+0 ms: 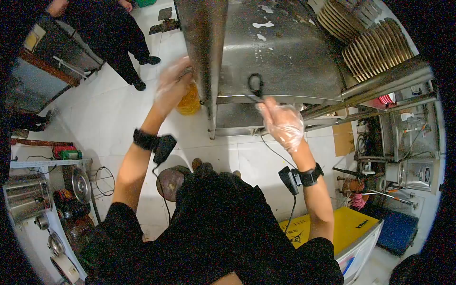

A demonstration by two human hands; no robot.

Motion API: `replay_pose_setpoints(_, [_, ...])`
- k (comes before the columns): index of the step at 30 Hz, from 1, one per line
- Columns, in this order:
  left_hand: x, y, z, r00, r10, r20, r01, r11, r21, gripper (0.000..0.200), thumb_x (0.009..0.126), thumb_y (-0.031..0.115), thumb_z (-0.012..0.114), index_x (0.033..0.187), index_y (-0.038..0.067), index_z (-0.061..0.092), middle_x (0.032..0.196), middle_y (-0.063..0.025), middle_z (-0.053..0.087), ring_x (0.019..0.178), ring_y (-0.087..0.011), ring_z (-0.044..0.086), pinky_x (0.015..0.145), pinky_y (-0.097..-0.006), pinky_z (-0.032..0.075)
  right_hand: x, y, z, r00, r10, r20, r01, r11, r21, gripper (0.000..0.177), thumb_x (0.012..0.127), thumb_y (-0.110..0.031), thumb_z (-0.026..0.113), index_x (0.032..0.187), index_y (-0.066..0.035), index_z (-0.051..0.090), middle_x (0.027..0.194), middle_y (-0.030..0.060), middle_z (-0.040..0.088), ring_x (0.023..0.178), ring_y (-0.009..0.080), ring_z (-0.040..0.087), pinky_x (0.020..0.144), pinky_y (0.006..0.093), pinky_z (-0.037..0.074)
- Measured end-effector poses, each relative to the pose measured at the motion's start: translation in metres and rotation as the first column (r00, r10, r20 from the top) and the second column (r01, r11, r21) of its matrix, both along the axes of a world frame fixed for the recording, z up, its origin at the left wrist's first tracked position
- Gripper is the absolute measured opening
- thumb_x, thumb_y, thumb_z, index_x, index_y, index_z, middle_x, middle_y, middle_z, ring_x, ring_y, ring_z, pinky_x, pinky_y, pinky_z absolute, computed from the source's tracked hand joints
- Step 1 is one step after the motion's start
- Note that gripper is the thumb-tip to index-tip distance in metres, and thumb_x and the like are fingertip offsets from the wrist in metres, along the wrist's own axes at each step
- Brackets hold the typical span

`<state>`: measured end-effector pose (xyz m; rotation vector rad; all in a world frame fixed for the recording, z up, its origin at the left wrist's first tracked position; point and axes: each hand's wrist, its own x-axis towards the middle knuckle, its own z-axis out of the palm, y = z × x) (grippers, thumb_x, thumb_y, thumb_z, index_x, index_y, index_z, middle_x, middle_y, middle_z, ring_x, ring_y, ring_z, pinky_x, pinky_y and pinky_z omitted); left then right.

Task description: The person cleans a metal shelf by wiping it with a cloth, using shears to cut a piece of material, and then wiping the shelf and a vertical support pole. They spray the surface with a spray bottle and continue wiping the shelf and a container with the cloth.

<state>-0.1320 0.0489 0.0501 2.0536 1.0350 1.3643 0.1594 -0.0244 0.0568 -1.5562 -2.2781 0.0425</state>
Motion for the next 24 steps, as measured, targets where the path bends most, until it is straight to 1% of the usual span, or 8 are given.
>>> replay_pose_setpoints(5, [-0.017,-0.084,-0.02,0.938,0.345,-0.037,-0.339,0.935,0.106,0.04,0.08,-0.012,0.058,0.115,0.006,0.068,0.121,-0.012,0.066,0.109,-0.0274,0.064,0.092,-0.0365,0.052,0.056,-0.02,-0.015,0.929,-0.24,-0.281,0.188,0.962,-0.199,0.019,0.101,-0.023,0.051,0.091,-0.007,0.054,0.059,0.017,0.058,0.054,0.0357,0.06,0.054,0.0452,0.045])
replay_pose_setpoints(9, [0.029,-0.118,-0.021,0.891,0.355,-0.283,-0.239,0.897,0.372,0.038,0.079,-0.001,0.066,0.11,0.02,0.072,0.123,-0.005,0.066,0.113,-0.0297,0.062,0.093,-0.0384,0.053,0.065,-0.033,-0.006,0.786,-0.294,-0.544,0.135,0.94,-0.313,0.024,0.105,-0.024,0.048,0.089,-0.007,0.054,0.05,0.0035,0.048,0.042,0.011,0.049,0.044,0.0295,0.037])
replay_pose_setpoints(14, [0.106,-0.076,-0.017,0.744,0.48,-0.466,-0.257,0.848,0.463,0.041,0.088,0.007,0.061,0.125,0.023,0.064,0.129,-0.0012,0.063,0.119,-0.031,0.059,0.097,-0.0383,0.052,0.078,-0.047,-0.006,0.772,-0.325,-0.547,0.186,0.937,-0.295,0.024,0.105,-0.022,0.049,0.086,-0.007,0.053,0.049,0.0044,0.046,0.042,0.0144,0.049,0.045,0.0313,0.038])
replay_pose_setpoints(15, [0.123,-0.072,-0.016,0.816,0.478,-0.324,-0.409,0.875,0.26,0.042,0.087,0.004,0.061,0.126,0.02,0.065,0.129,-0.0062,0.062,0.12,-0.0327,0.057,0.099,-0.0386,0.051,0.085,-0.053,-0.006,0.781,-0.335,-0.526,0.203,0.934,-0.293,0.024,0.105,-0.022,0.049,0.086,-0.007,0.052,0.049,0.0046,0.047,0.042,0.015,0.049,0.045,0.0316,0.038])
replay_pose_setpoints(16, [0.133,-0.069,-0.017,0.823,0.467,-0.323,-0.396,0.88,0.264,0.042,0.087,0.004,0.061,0.126,0.02,0.065,0.129,-0.0062,0.062,0.12,-0.0327,0.057,0.099,-0.0386,0.051,0.093,-0.06,-0.007,0.79,-0.348,-0.505,0.223,0.93,-0.292,0.024,0.105,-0.022,0.049,0.085,-0.007,0.052,0.049,0.0048,0.047,0.042,0.0156,0.049,0.046,0.032,0.038])
replay_pose_setpoints(18, [0.153,-0.06,-0.022,0.6,0.525,-0.604,-0.384,0.851,0.358,0.039,0.087,0.007,0.062,0.125,0.017,0.065,0.127,-0.0104,0.062,0.124,-0.0331,0.055,0.104,-0.0417,0.048,0.111,-0.074,-0.012,0.751,-0.382,-0.538,0.269,0.922,-0.279,0.025,0.105,-0.022,0.049,0.085,-0.007,0.052,0.051,0.0048,0.048,0.042,0.0151,0.049,0.046,0.0318,0.039])
replay_pose_setpoints(21, [0.213,-0.043,-0.024,0.765,0.409,-0.498,-0.293,0.909,0.298,0.044,0.086,0.007,0.061,0.13,0.014,0.06,0.129,-0.012,0.061,0.129,-0.0318,0.051,0.11,-0.0435,0.043,0.132,-0.096,-0.006,0.702,-0.45,-0.551,0.325,0.892,-0.315,0.025,0.105,-0.022,0.047,0.087,-0.006,0.054,0.052,0.0046,0.049,0.042,0.014,0.05,0.045,0.0301,0.038])
replay_pose_setpoints(24, [0.294,-0.016,0.009,0.565,0.149,-0.811,-0.137,0.987,0.086,0.053,0.09,0.003,0.047,0.142,0.009,0.045,0.139,-0.0104,0.054,0.132,-0.0322,0.048,0.114,-0.0406,0.036,0.15,-0.11,-0.011,0.641,-0.477,-0.601,0.373,0.878,-0.299,0.027,0.106,-0.022,0.045,0.087,-0.005,0.055,0.053,0.0032,0.048,0.043,0.0122,0.049,0.044,0.0286,0.037])
